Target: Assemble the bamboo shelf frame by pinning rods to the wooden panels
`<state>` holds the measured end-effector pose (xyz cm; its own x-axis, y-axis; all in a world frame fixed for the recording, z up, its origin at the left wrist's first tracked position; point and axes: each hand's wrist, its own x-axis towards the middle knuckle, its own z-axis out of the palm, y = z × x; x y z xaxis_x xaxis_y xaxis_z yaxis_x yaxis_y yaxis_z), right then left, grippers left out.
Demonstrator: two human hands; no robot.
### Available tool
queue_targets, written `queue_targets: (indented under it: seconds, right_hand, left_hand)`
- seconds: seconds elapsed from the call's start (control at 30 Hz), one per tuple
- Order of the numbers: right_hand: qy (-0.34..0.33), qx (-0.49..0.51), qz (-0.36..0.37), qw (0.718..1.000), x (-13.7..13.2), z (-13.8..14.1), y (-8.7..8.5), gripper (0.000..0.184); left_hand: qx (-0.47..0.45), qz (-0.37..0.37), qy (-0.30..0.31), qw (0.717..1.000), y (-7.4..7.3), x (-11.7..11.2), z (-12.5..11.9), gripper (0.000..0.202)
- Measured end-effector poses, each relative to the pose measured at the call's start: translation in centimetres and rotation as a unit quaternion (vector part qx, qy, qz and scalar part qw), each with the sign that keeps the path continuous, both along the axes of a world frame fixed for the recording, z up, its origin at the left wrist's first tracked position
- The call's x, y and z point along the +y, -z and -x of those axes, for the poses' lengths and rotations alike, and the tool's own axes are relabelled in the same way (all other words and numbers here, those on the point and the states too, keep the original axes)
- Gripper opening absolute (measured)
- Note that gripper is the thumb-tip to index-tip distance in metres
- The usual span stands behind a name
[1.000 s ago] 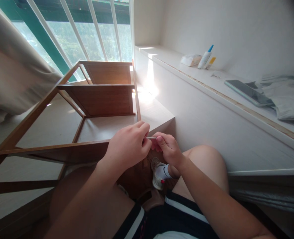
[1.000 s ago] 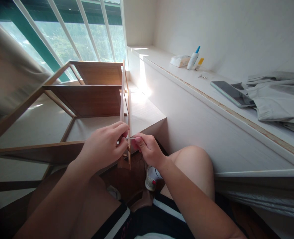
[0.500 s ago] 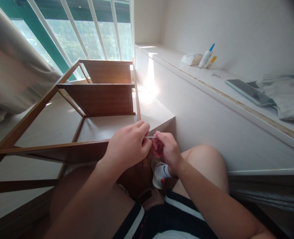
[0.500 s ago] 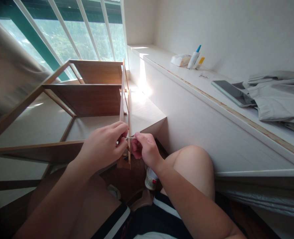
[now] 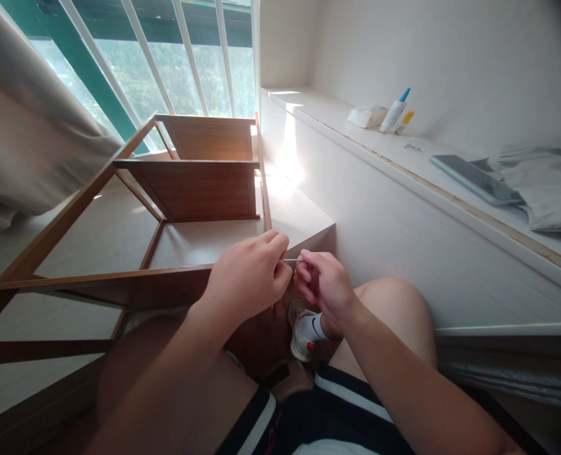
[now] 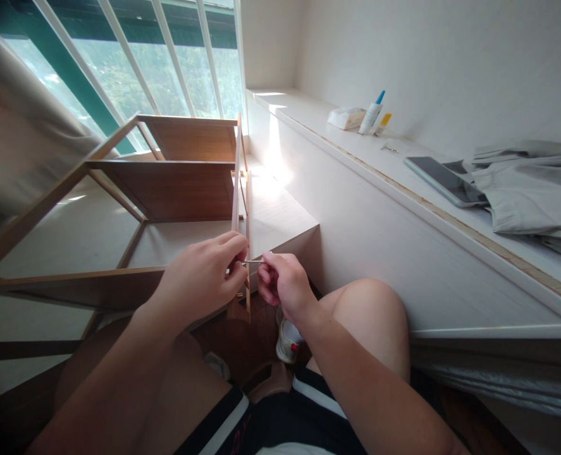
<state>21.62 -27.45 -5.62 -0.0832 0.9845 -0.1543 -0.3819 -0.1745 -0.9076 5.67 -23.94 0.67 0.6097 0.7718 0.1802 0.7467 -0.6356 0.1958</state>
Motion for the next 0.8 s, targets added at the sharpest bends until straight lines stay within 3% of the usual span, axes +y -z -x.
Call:
queue_targets:
  seconds: [0.5, 0.8]
  right_hand:
    - [-0.020, -0.172, -0.173, 0.970, 0.2, -1.0, 2.2, 0.041]
    - [-0.008, -0.116, -0.106, 0.988, 0.2, -0.6, 1.6, 0.049]
  left_hand:
    - [-0.001, 0.000, 0.001, 1.000, 0.0, 0.2, -0.1, 0.005]
    - [0.006, 0.000, -0.001, 1.000, 0.1, 0.1, -0.1, 0.004]
